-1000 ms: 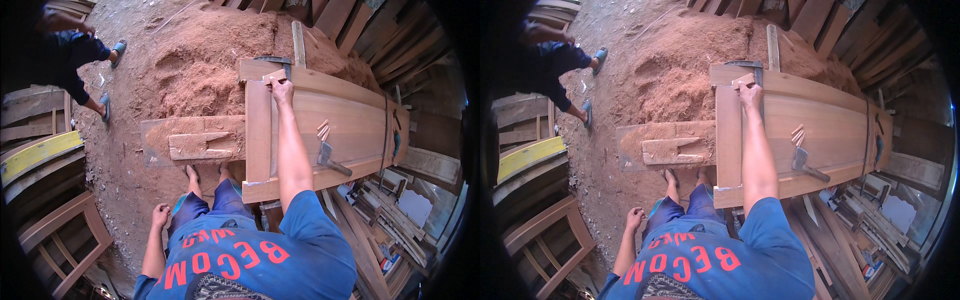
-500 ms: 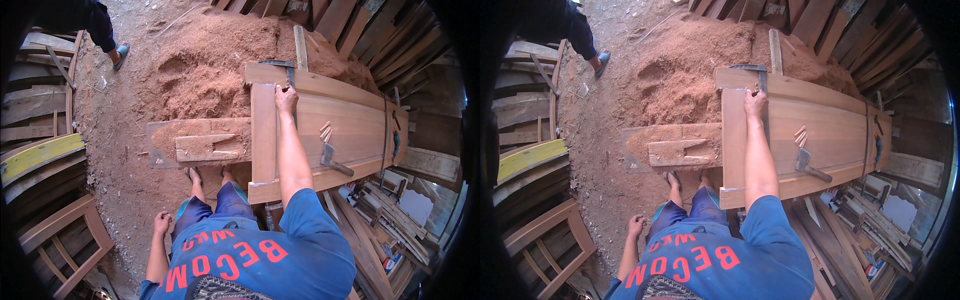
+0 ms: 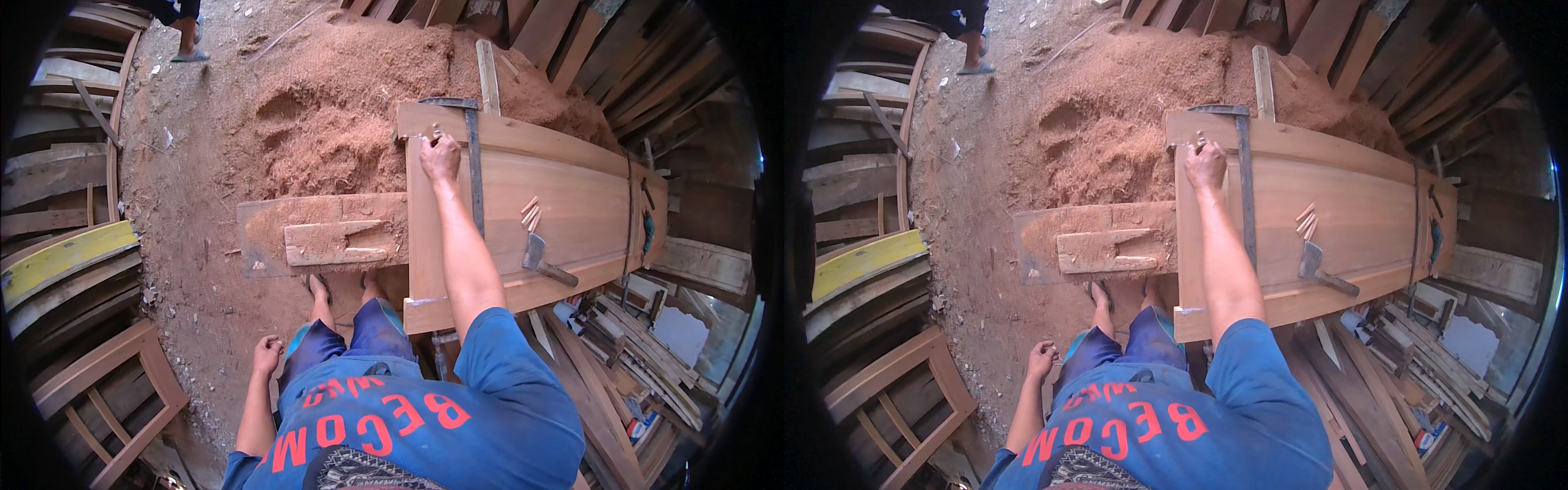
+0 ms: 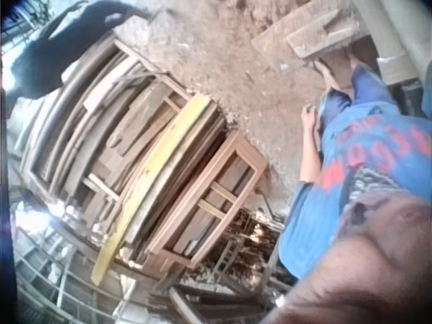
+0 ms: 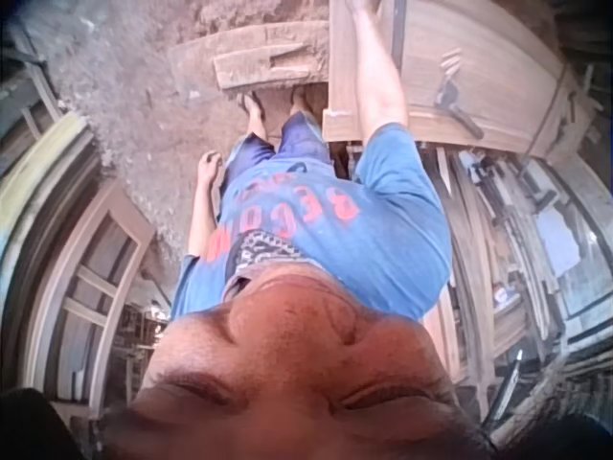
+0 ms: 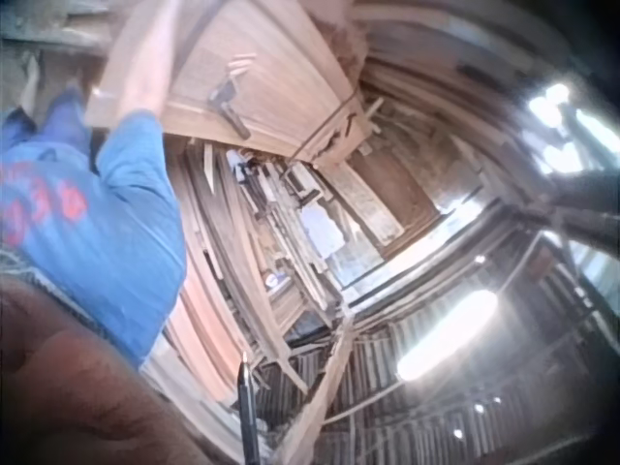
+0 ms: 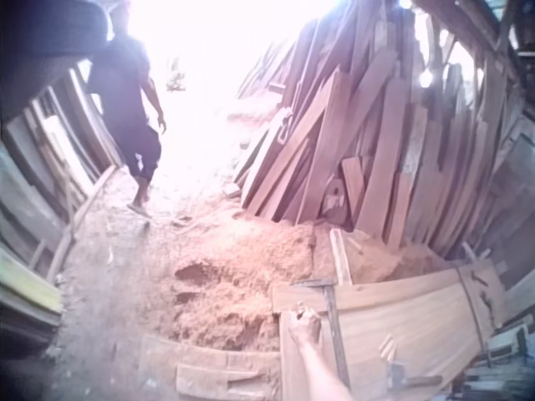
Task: The person assembles a wooden door by securing a frame to a large wooden panel using clamps and a hammer. They position the frame, tighten the clamps, and hammer nails into the wood to fasten the components together.
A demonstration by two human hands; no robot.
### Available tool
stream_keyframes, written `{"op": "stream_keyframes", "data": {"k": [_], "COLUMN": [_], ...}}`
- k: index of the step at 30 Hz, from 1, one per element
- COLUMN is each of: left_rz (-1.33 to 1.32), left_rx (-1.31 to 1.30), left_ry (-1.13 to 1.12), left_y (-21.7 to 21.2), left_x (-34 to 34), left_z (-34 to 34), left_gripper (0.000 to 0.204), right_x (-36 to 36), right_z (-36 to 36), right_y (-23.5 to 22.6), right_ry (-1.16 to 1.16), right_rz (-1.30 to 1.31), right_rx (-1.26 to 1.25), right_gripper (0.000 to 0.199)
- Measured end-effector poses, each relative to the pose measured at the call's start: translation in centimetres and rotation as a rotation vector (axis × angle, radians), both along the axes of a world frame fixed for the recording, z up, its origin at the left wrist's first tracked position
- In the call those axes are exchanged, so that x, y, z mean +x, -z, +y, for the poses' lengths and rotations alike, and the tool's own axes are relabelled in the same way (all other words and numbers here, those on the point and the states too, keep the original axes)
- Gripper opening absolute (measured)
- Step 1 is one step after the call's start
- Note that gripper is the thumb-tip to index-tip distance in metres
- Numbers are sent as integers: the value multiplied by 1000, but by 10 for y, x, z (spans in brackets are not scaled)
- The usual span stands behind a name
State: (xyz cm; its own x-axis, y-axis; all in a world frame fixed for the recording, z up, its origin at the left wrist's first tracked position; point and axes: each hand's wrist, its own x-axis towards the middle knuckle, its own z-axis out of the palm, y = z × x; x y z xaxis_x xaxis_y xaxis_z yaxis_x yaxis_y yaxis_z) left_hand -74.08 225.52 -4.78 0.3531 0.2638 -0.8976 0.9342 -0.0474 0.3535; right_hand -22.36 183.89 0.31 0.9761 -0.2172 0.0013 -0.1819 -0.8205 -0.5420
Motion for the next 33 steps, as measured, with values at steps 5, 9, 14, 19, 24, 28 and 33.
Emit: {"op": "stream_keyframes", "data": {"k": [5,9,14,19,24,28,33], "left_rz": [-190,-373,-148,-183,-332,-588,-917], "left_rx": [-10,-86,-789,-950,-626,-160,326], "left_ry": [129,103,-327,-352,-204,147,611], "left_y": [-12,-75,-159,-196,-171,-155,-164], "left_x": [68,136,215,260,264,261,272], "left_z": [-12,-44,-94,-138,-168,-178,-181], "left_gripper": [32,35,46,29,20,21,28], "right_x": [-37,-124,-177,-210,-216,-208,-206], "right_z": [80,129,122,99,87,71,75], "right_y": [18,-4,-66,-92,-87,-95,-98], "right_ry": [-191,-340,-536,-699,-724,-770,-232], "right_rz": [332,-14,-270,-171,-176,27,359], "right_rx": [119,424,299,97,293,463,1198], "right_gripper": [21,24,39,44,53,50,37]}}
